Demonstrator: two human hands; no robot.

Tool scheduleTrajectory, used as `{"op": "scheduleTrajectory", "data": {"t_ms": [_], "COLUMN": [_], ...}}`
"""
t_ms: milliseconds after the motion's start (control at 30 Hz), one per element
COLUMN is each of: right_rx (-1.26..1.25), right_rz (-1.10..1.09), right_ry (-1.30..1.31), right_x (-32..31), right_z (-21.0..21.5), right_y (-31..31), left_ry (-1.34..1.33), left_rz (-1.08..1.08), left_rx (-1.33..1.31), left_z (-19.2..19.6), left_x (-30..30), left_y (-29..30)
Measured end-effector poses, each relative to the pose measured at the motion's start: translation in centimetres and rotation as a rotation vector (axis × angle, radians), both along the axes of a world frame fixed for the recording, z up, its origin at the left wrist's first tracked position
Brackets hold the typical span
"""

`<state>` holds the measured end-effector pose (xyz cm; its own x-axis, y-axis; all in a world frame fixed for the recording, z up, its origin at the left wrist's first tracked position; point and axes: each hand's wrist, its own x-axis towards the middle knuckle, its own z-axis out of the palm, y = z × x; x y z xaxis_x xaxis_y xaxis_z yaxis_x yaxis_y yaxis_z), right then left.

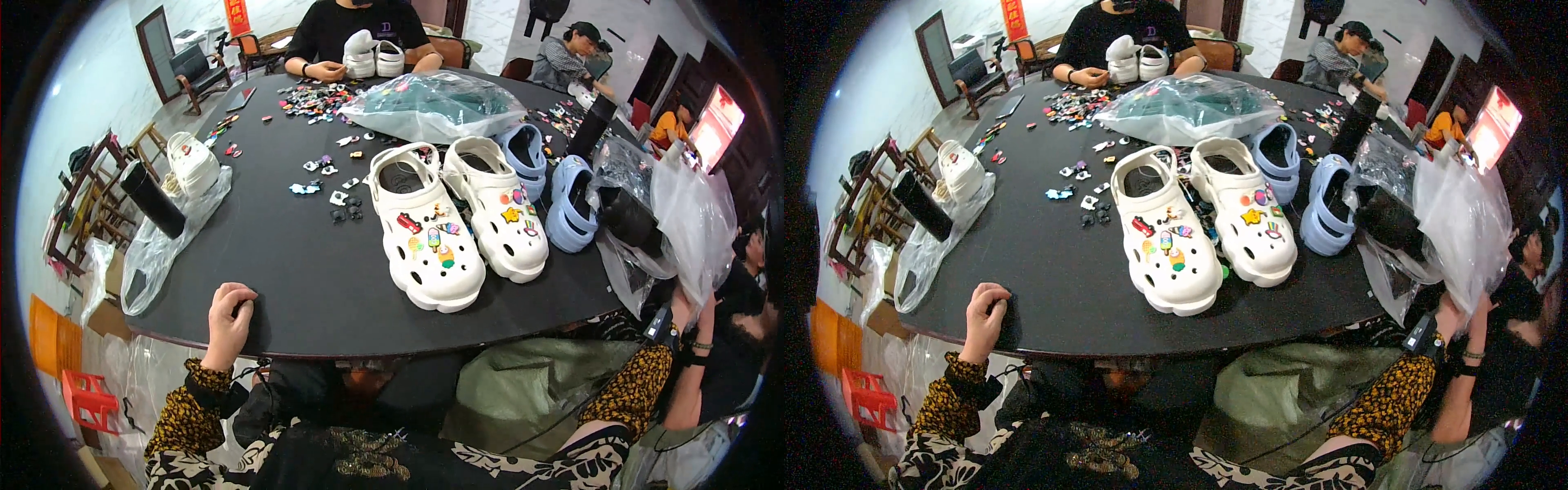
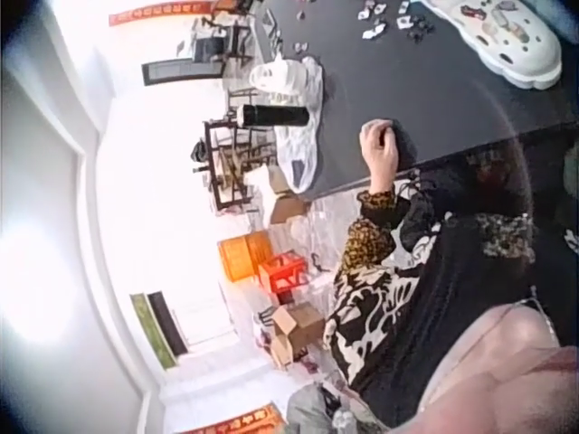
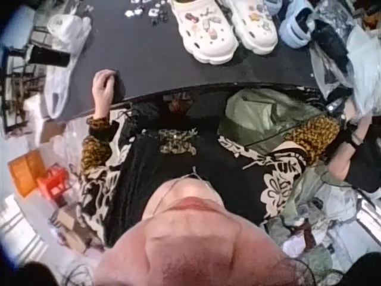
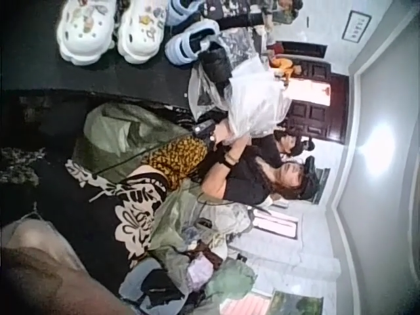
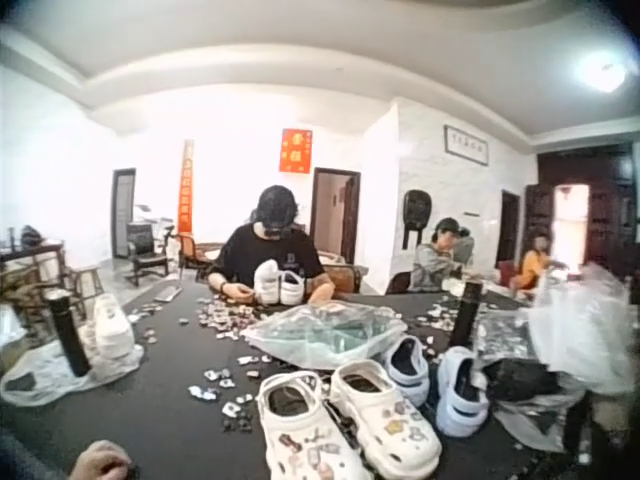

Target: Attaching decorative charms to rubber clogs.

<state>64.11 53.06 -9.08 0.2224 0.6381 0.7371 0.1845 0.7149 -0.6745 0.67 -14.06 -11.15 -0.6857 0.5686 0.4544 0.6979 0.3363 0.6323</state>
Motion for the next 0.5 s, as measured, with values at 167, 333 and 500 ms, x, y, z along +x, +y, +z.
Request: {"op": "scheduleTrajectory", "data": {"t_ms": [167, 333, 500], "right_rx": [-0.153, -0.253, -0.349], "right_rz": [0.28, 0.522, 0.572], "right_ry": [0.4, 0.784, 1.096], "right_x": [1.1, 5.9, 4.3], "right_z": [-1.9, -2.1, -3.8], "right_y": [2.6, 4.1, 1.0], "left_ry": [0.02, 0.018, -0.015], "left_rz": [0.014, 0.005, 0.047], "left_rx": [-0.042, -0.031, -0.034], "left_z": [0.7, 0.4, 1.1], "left_x": [0.6, 0.4, 1.0], "left_y": [0.5, 0.5, 0.2]}}
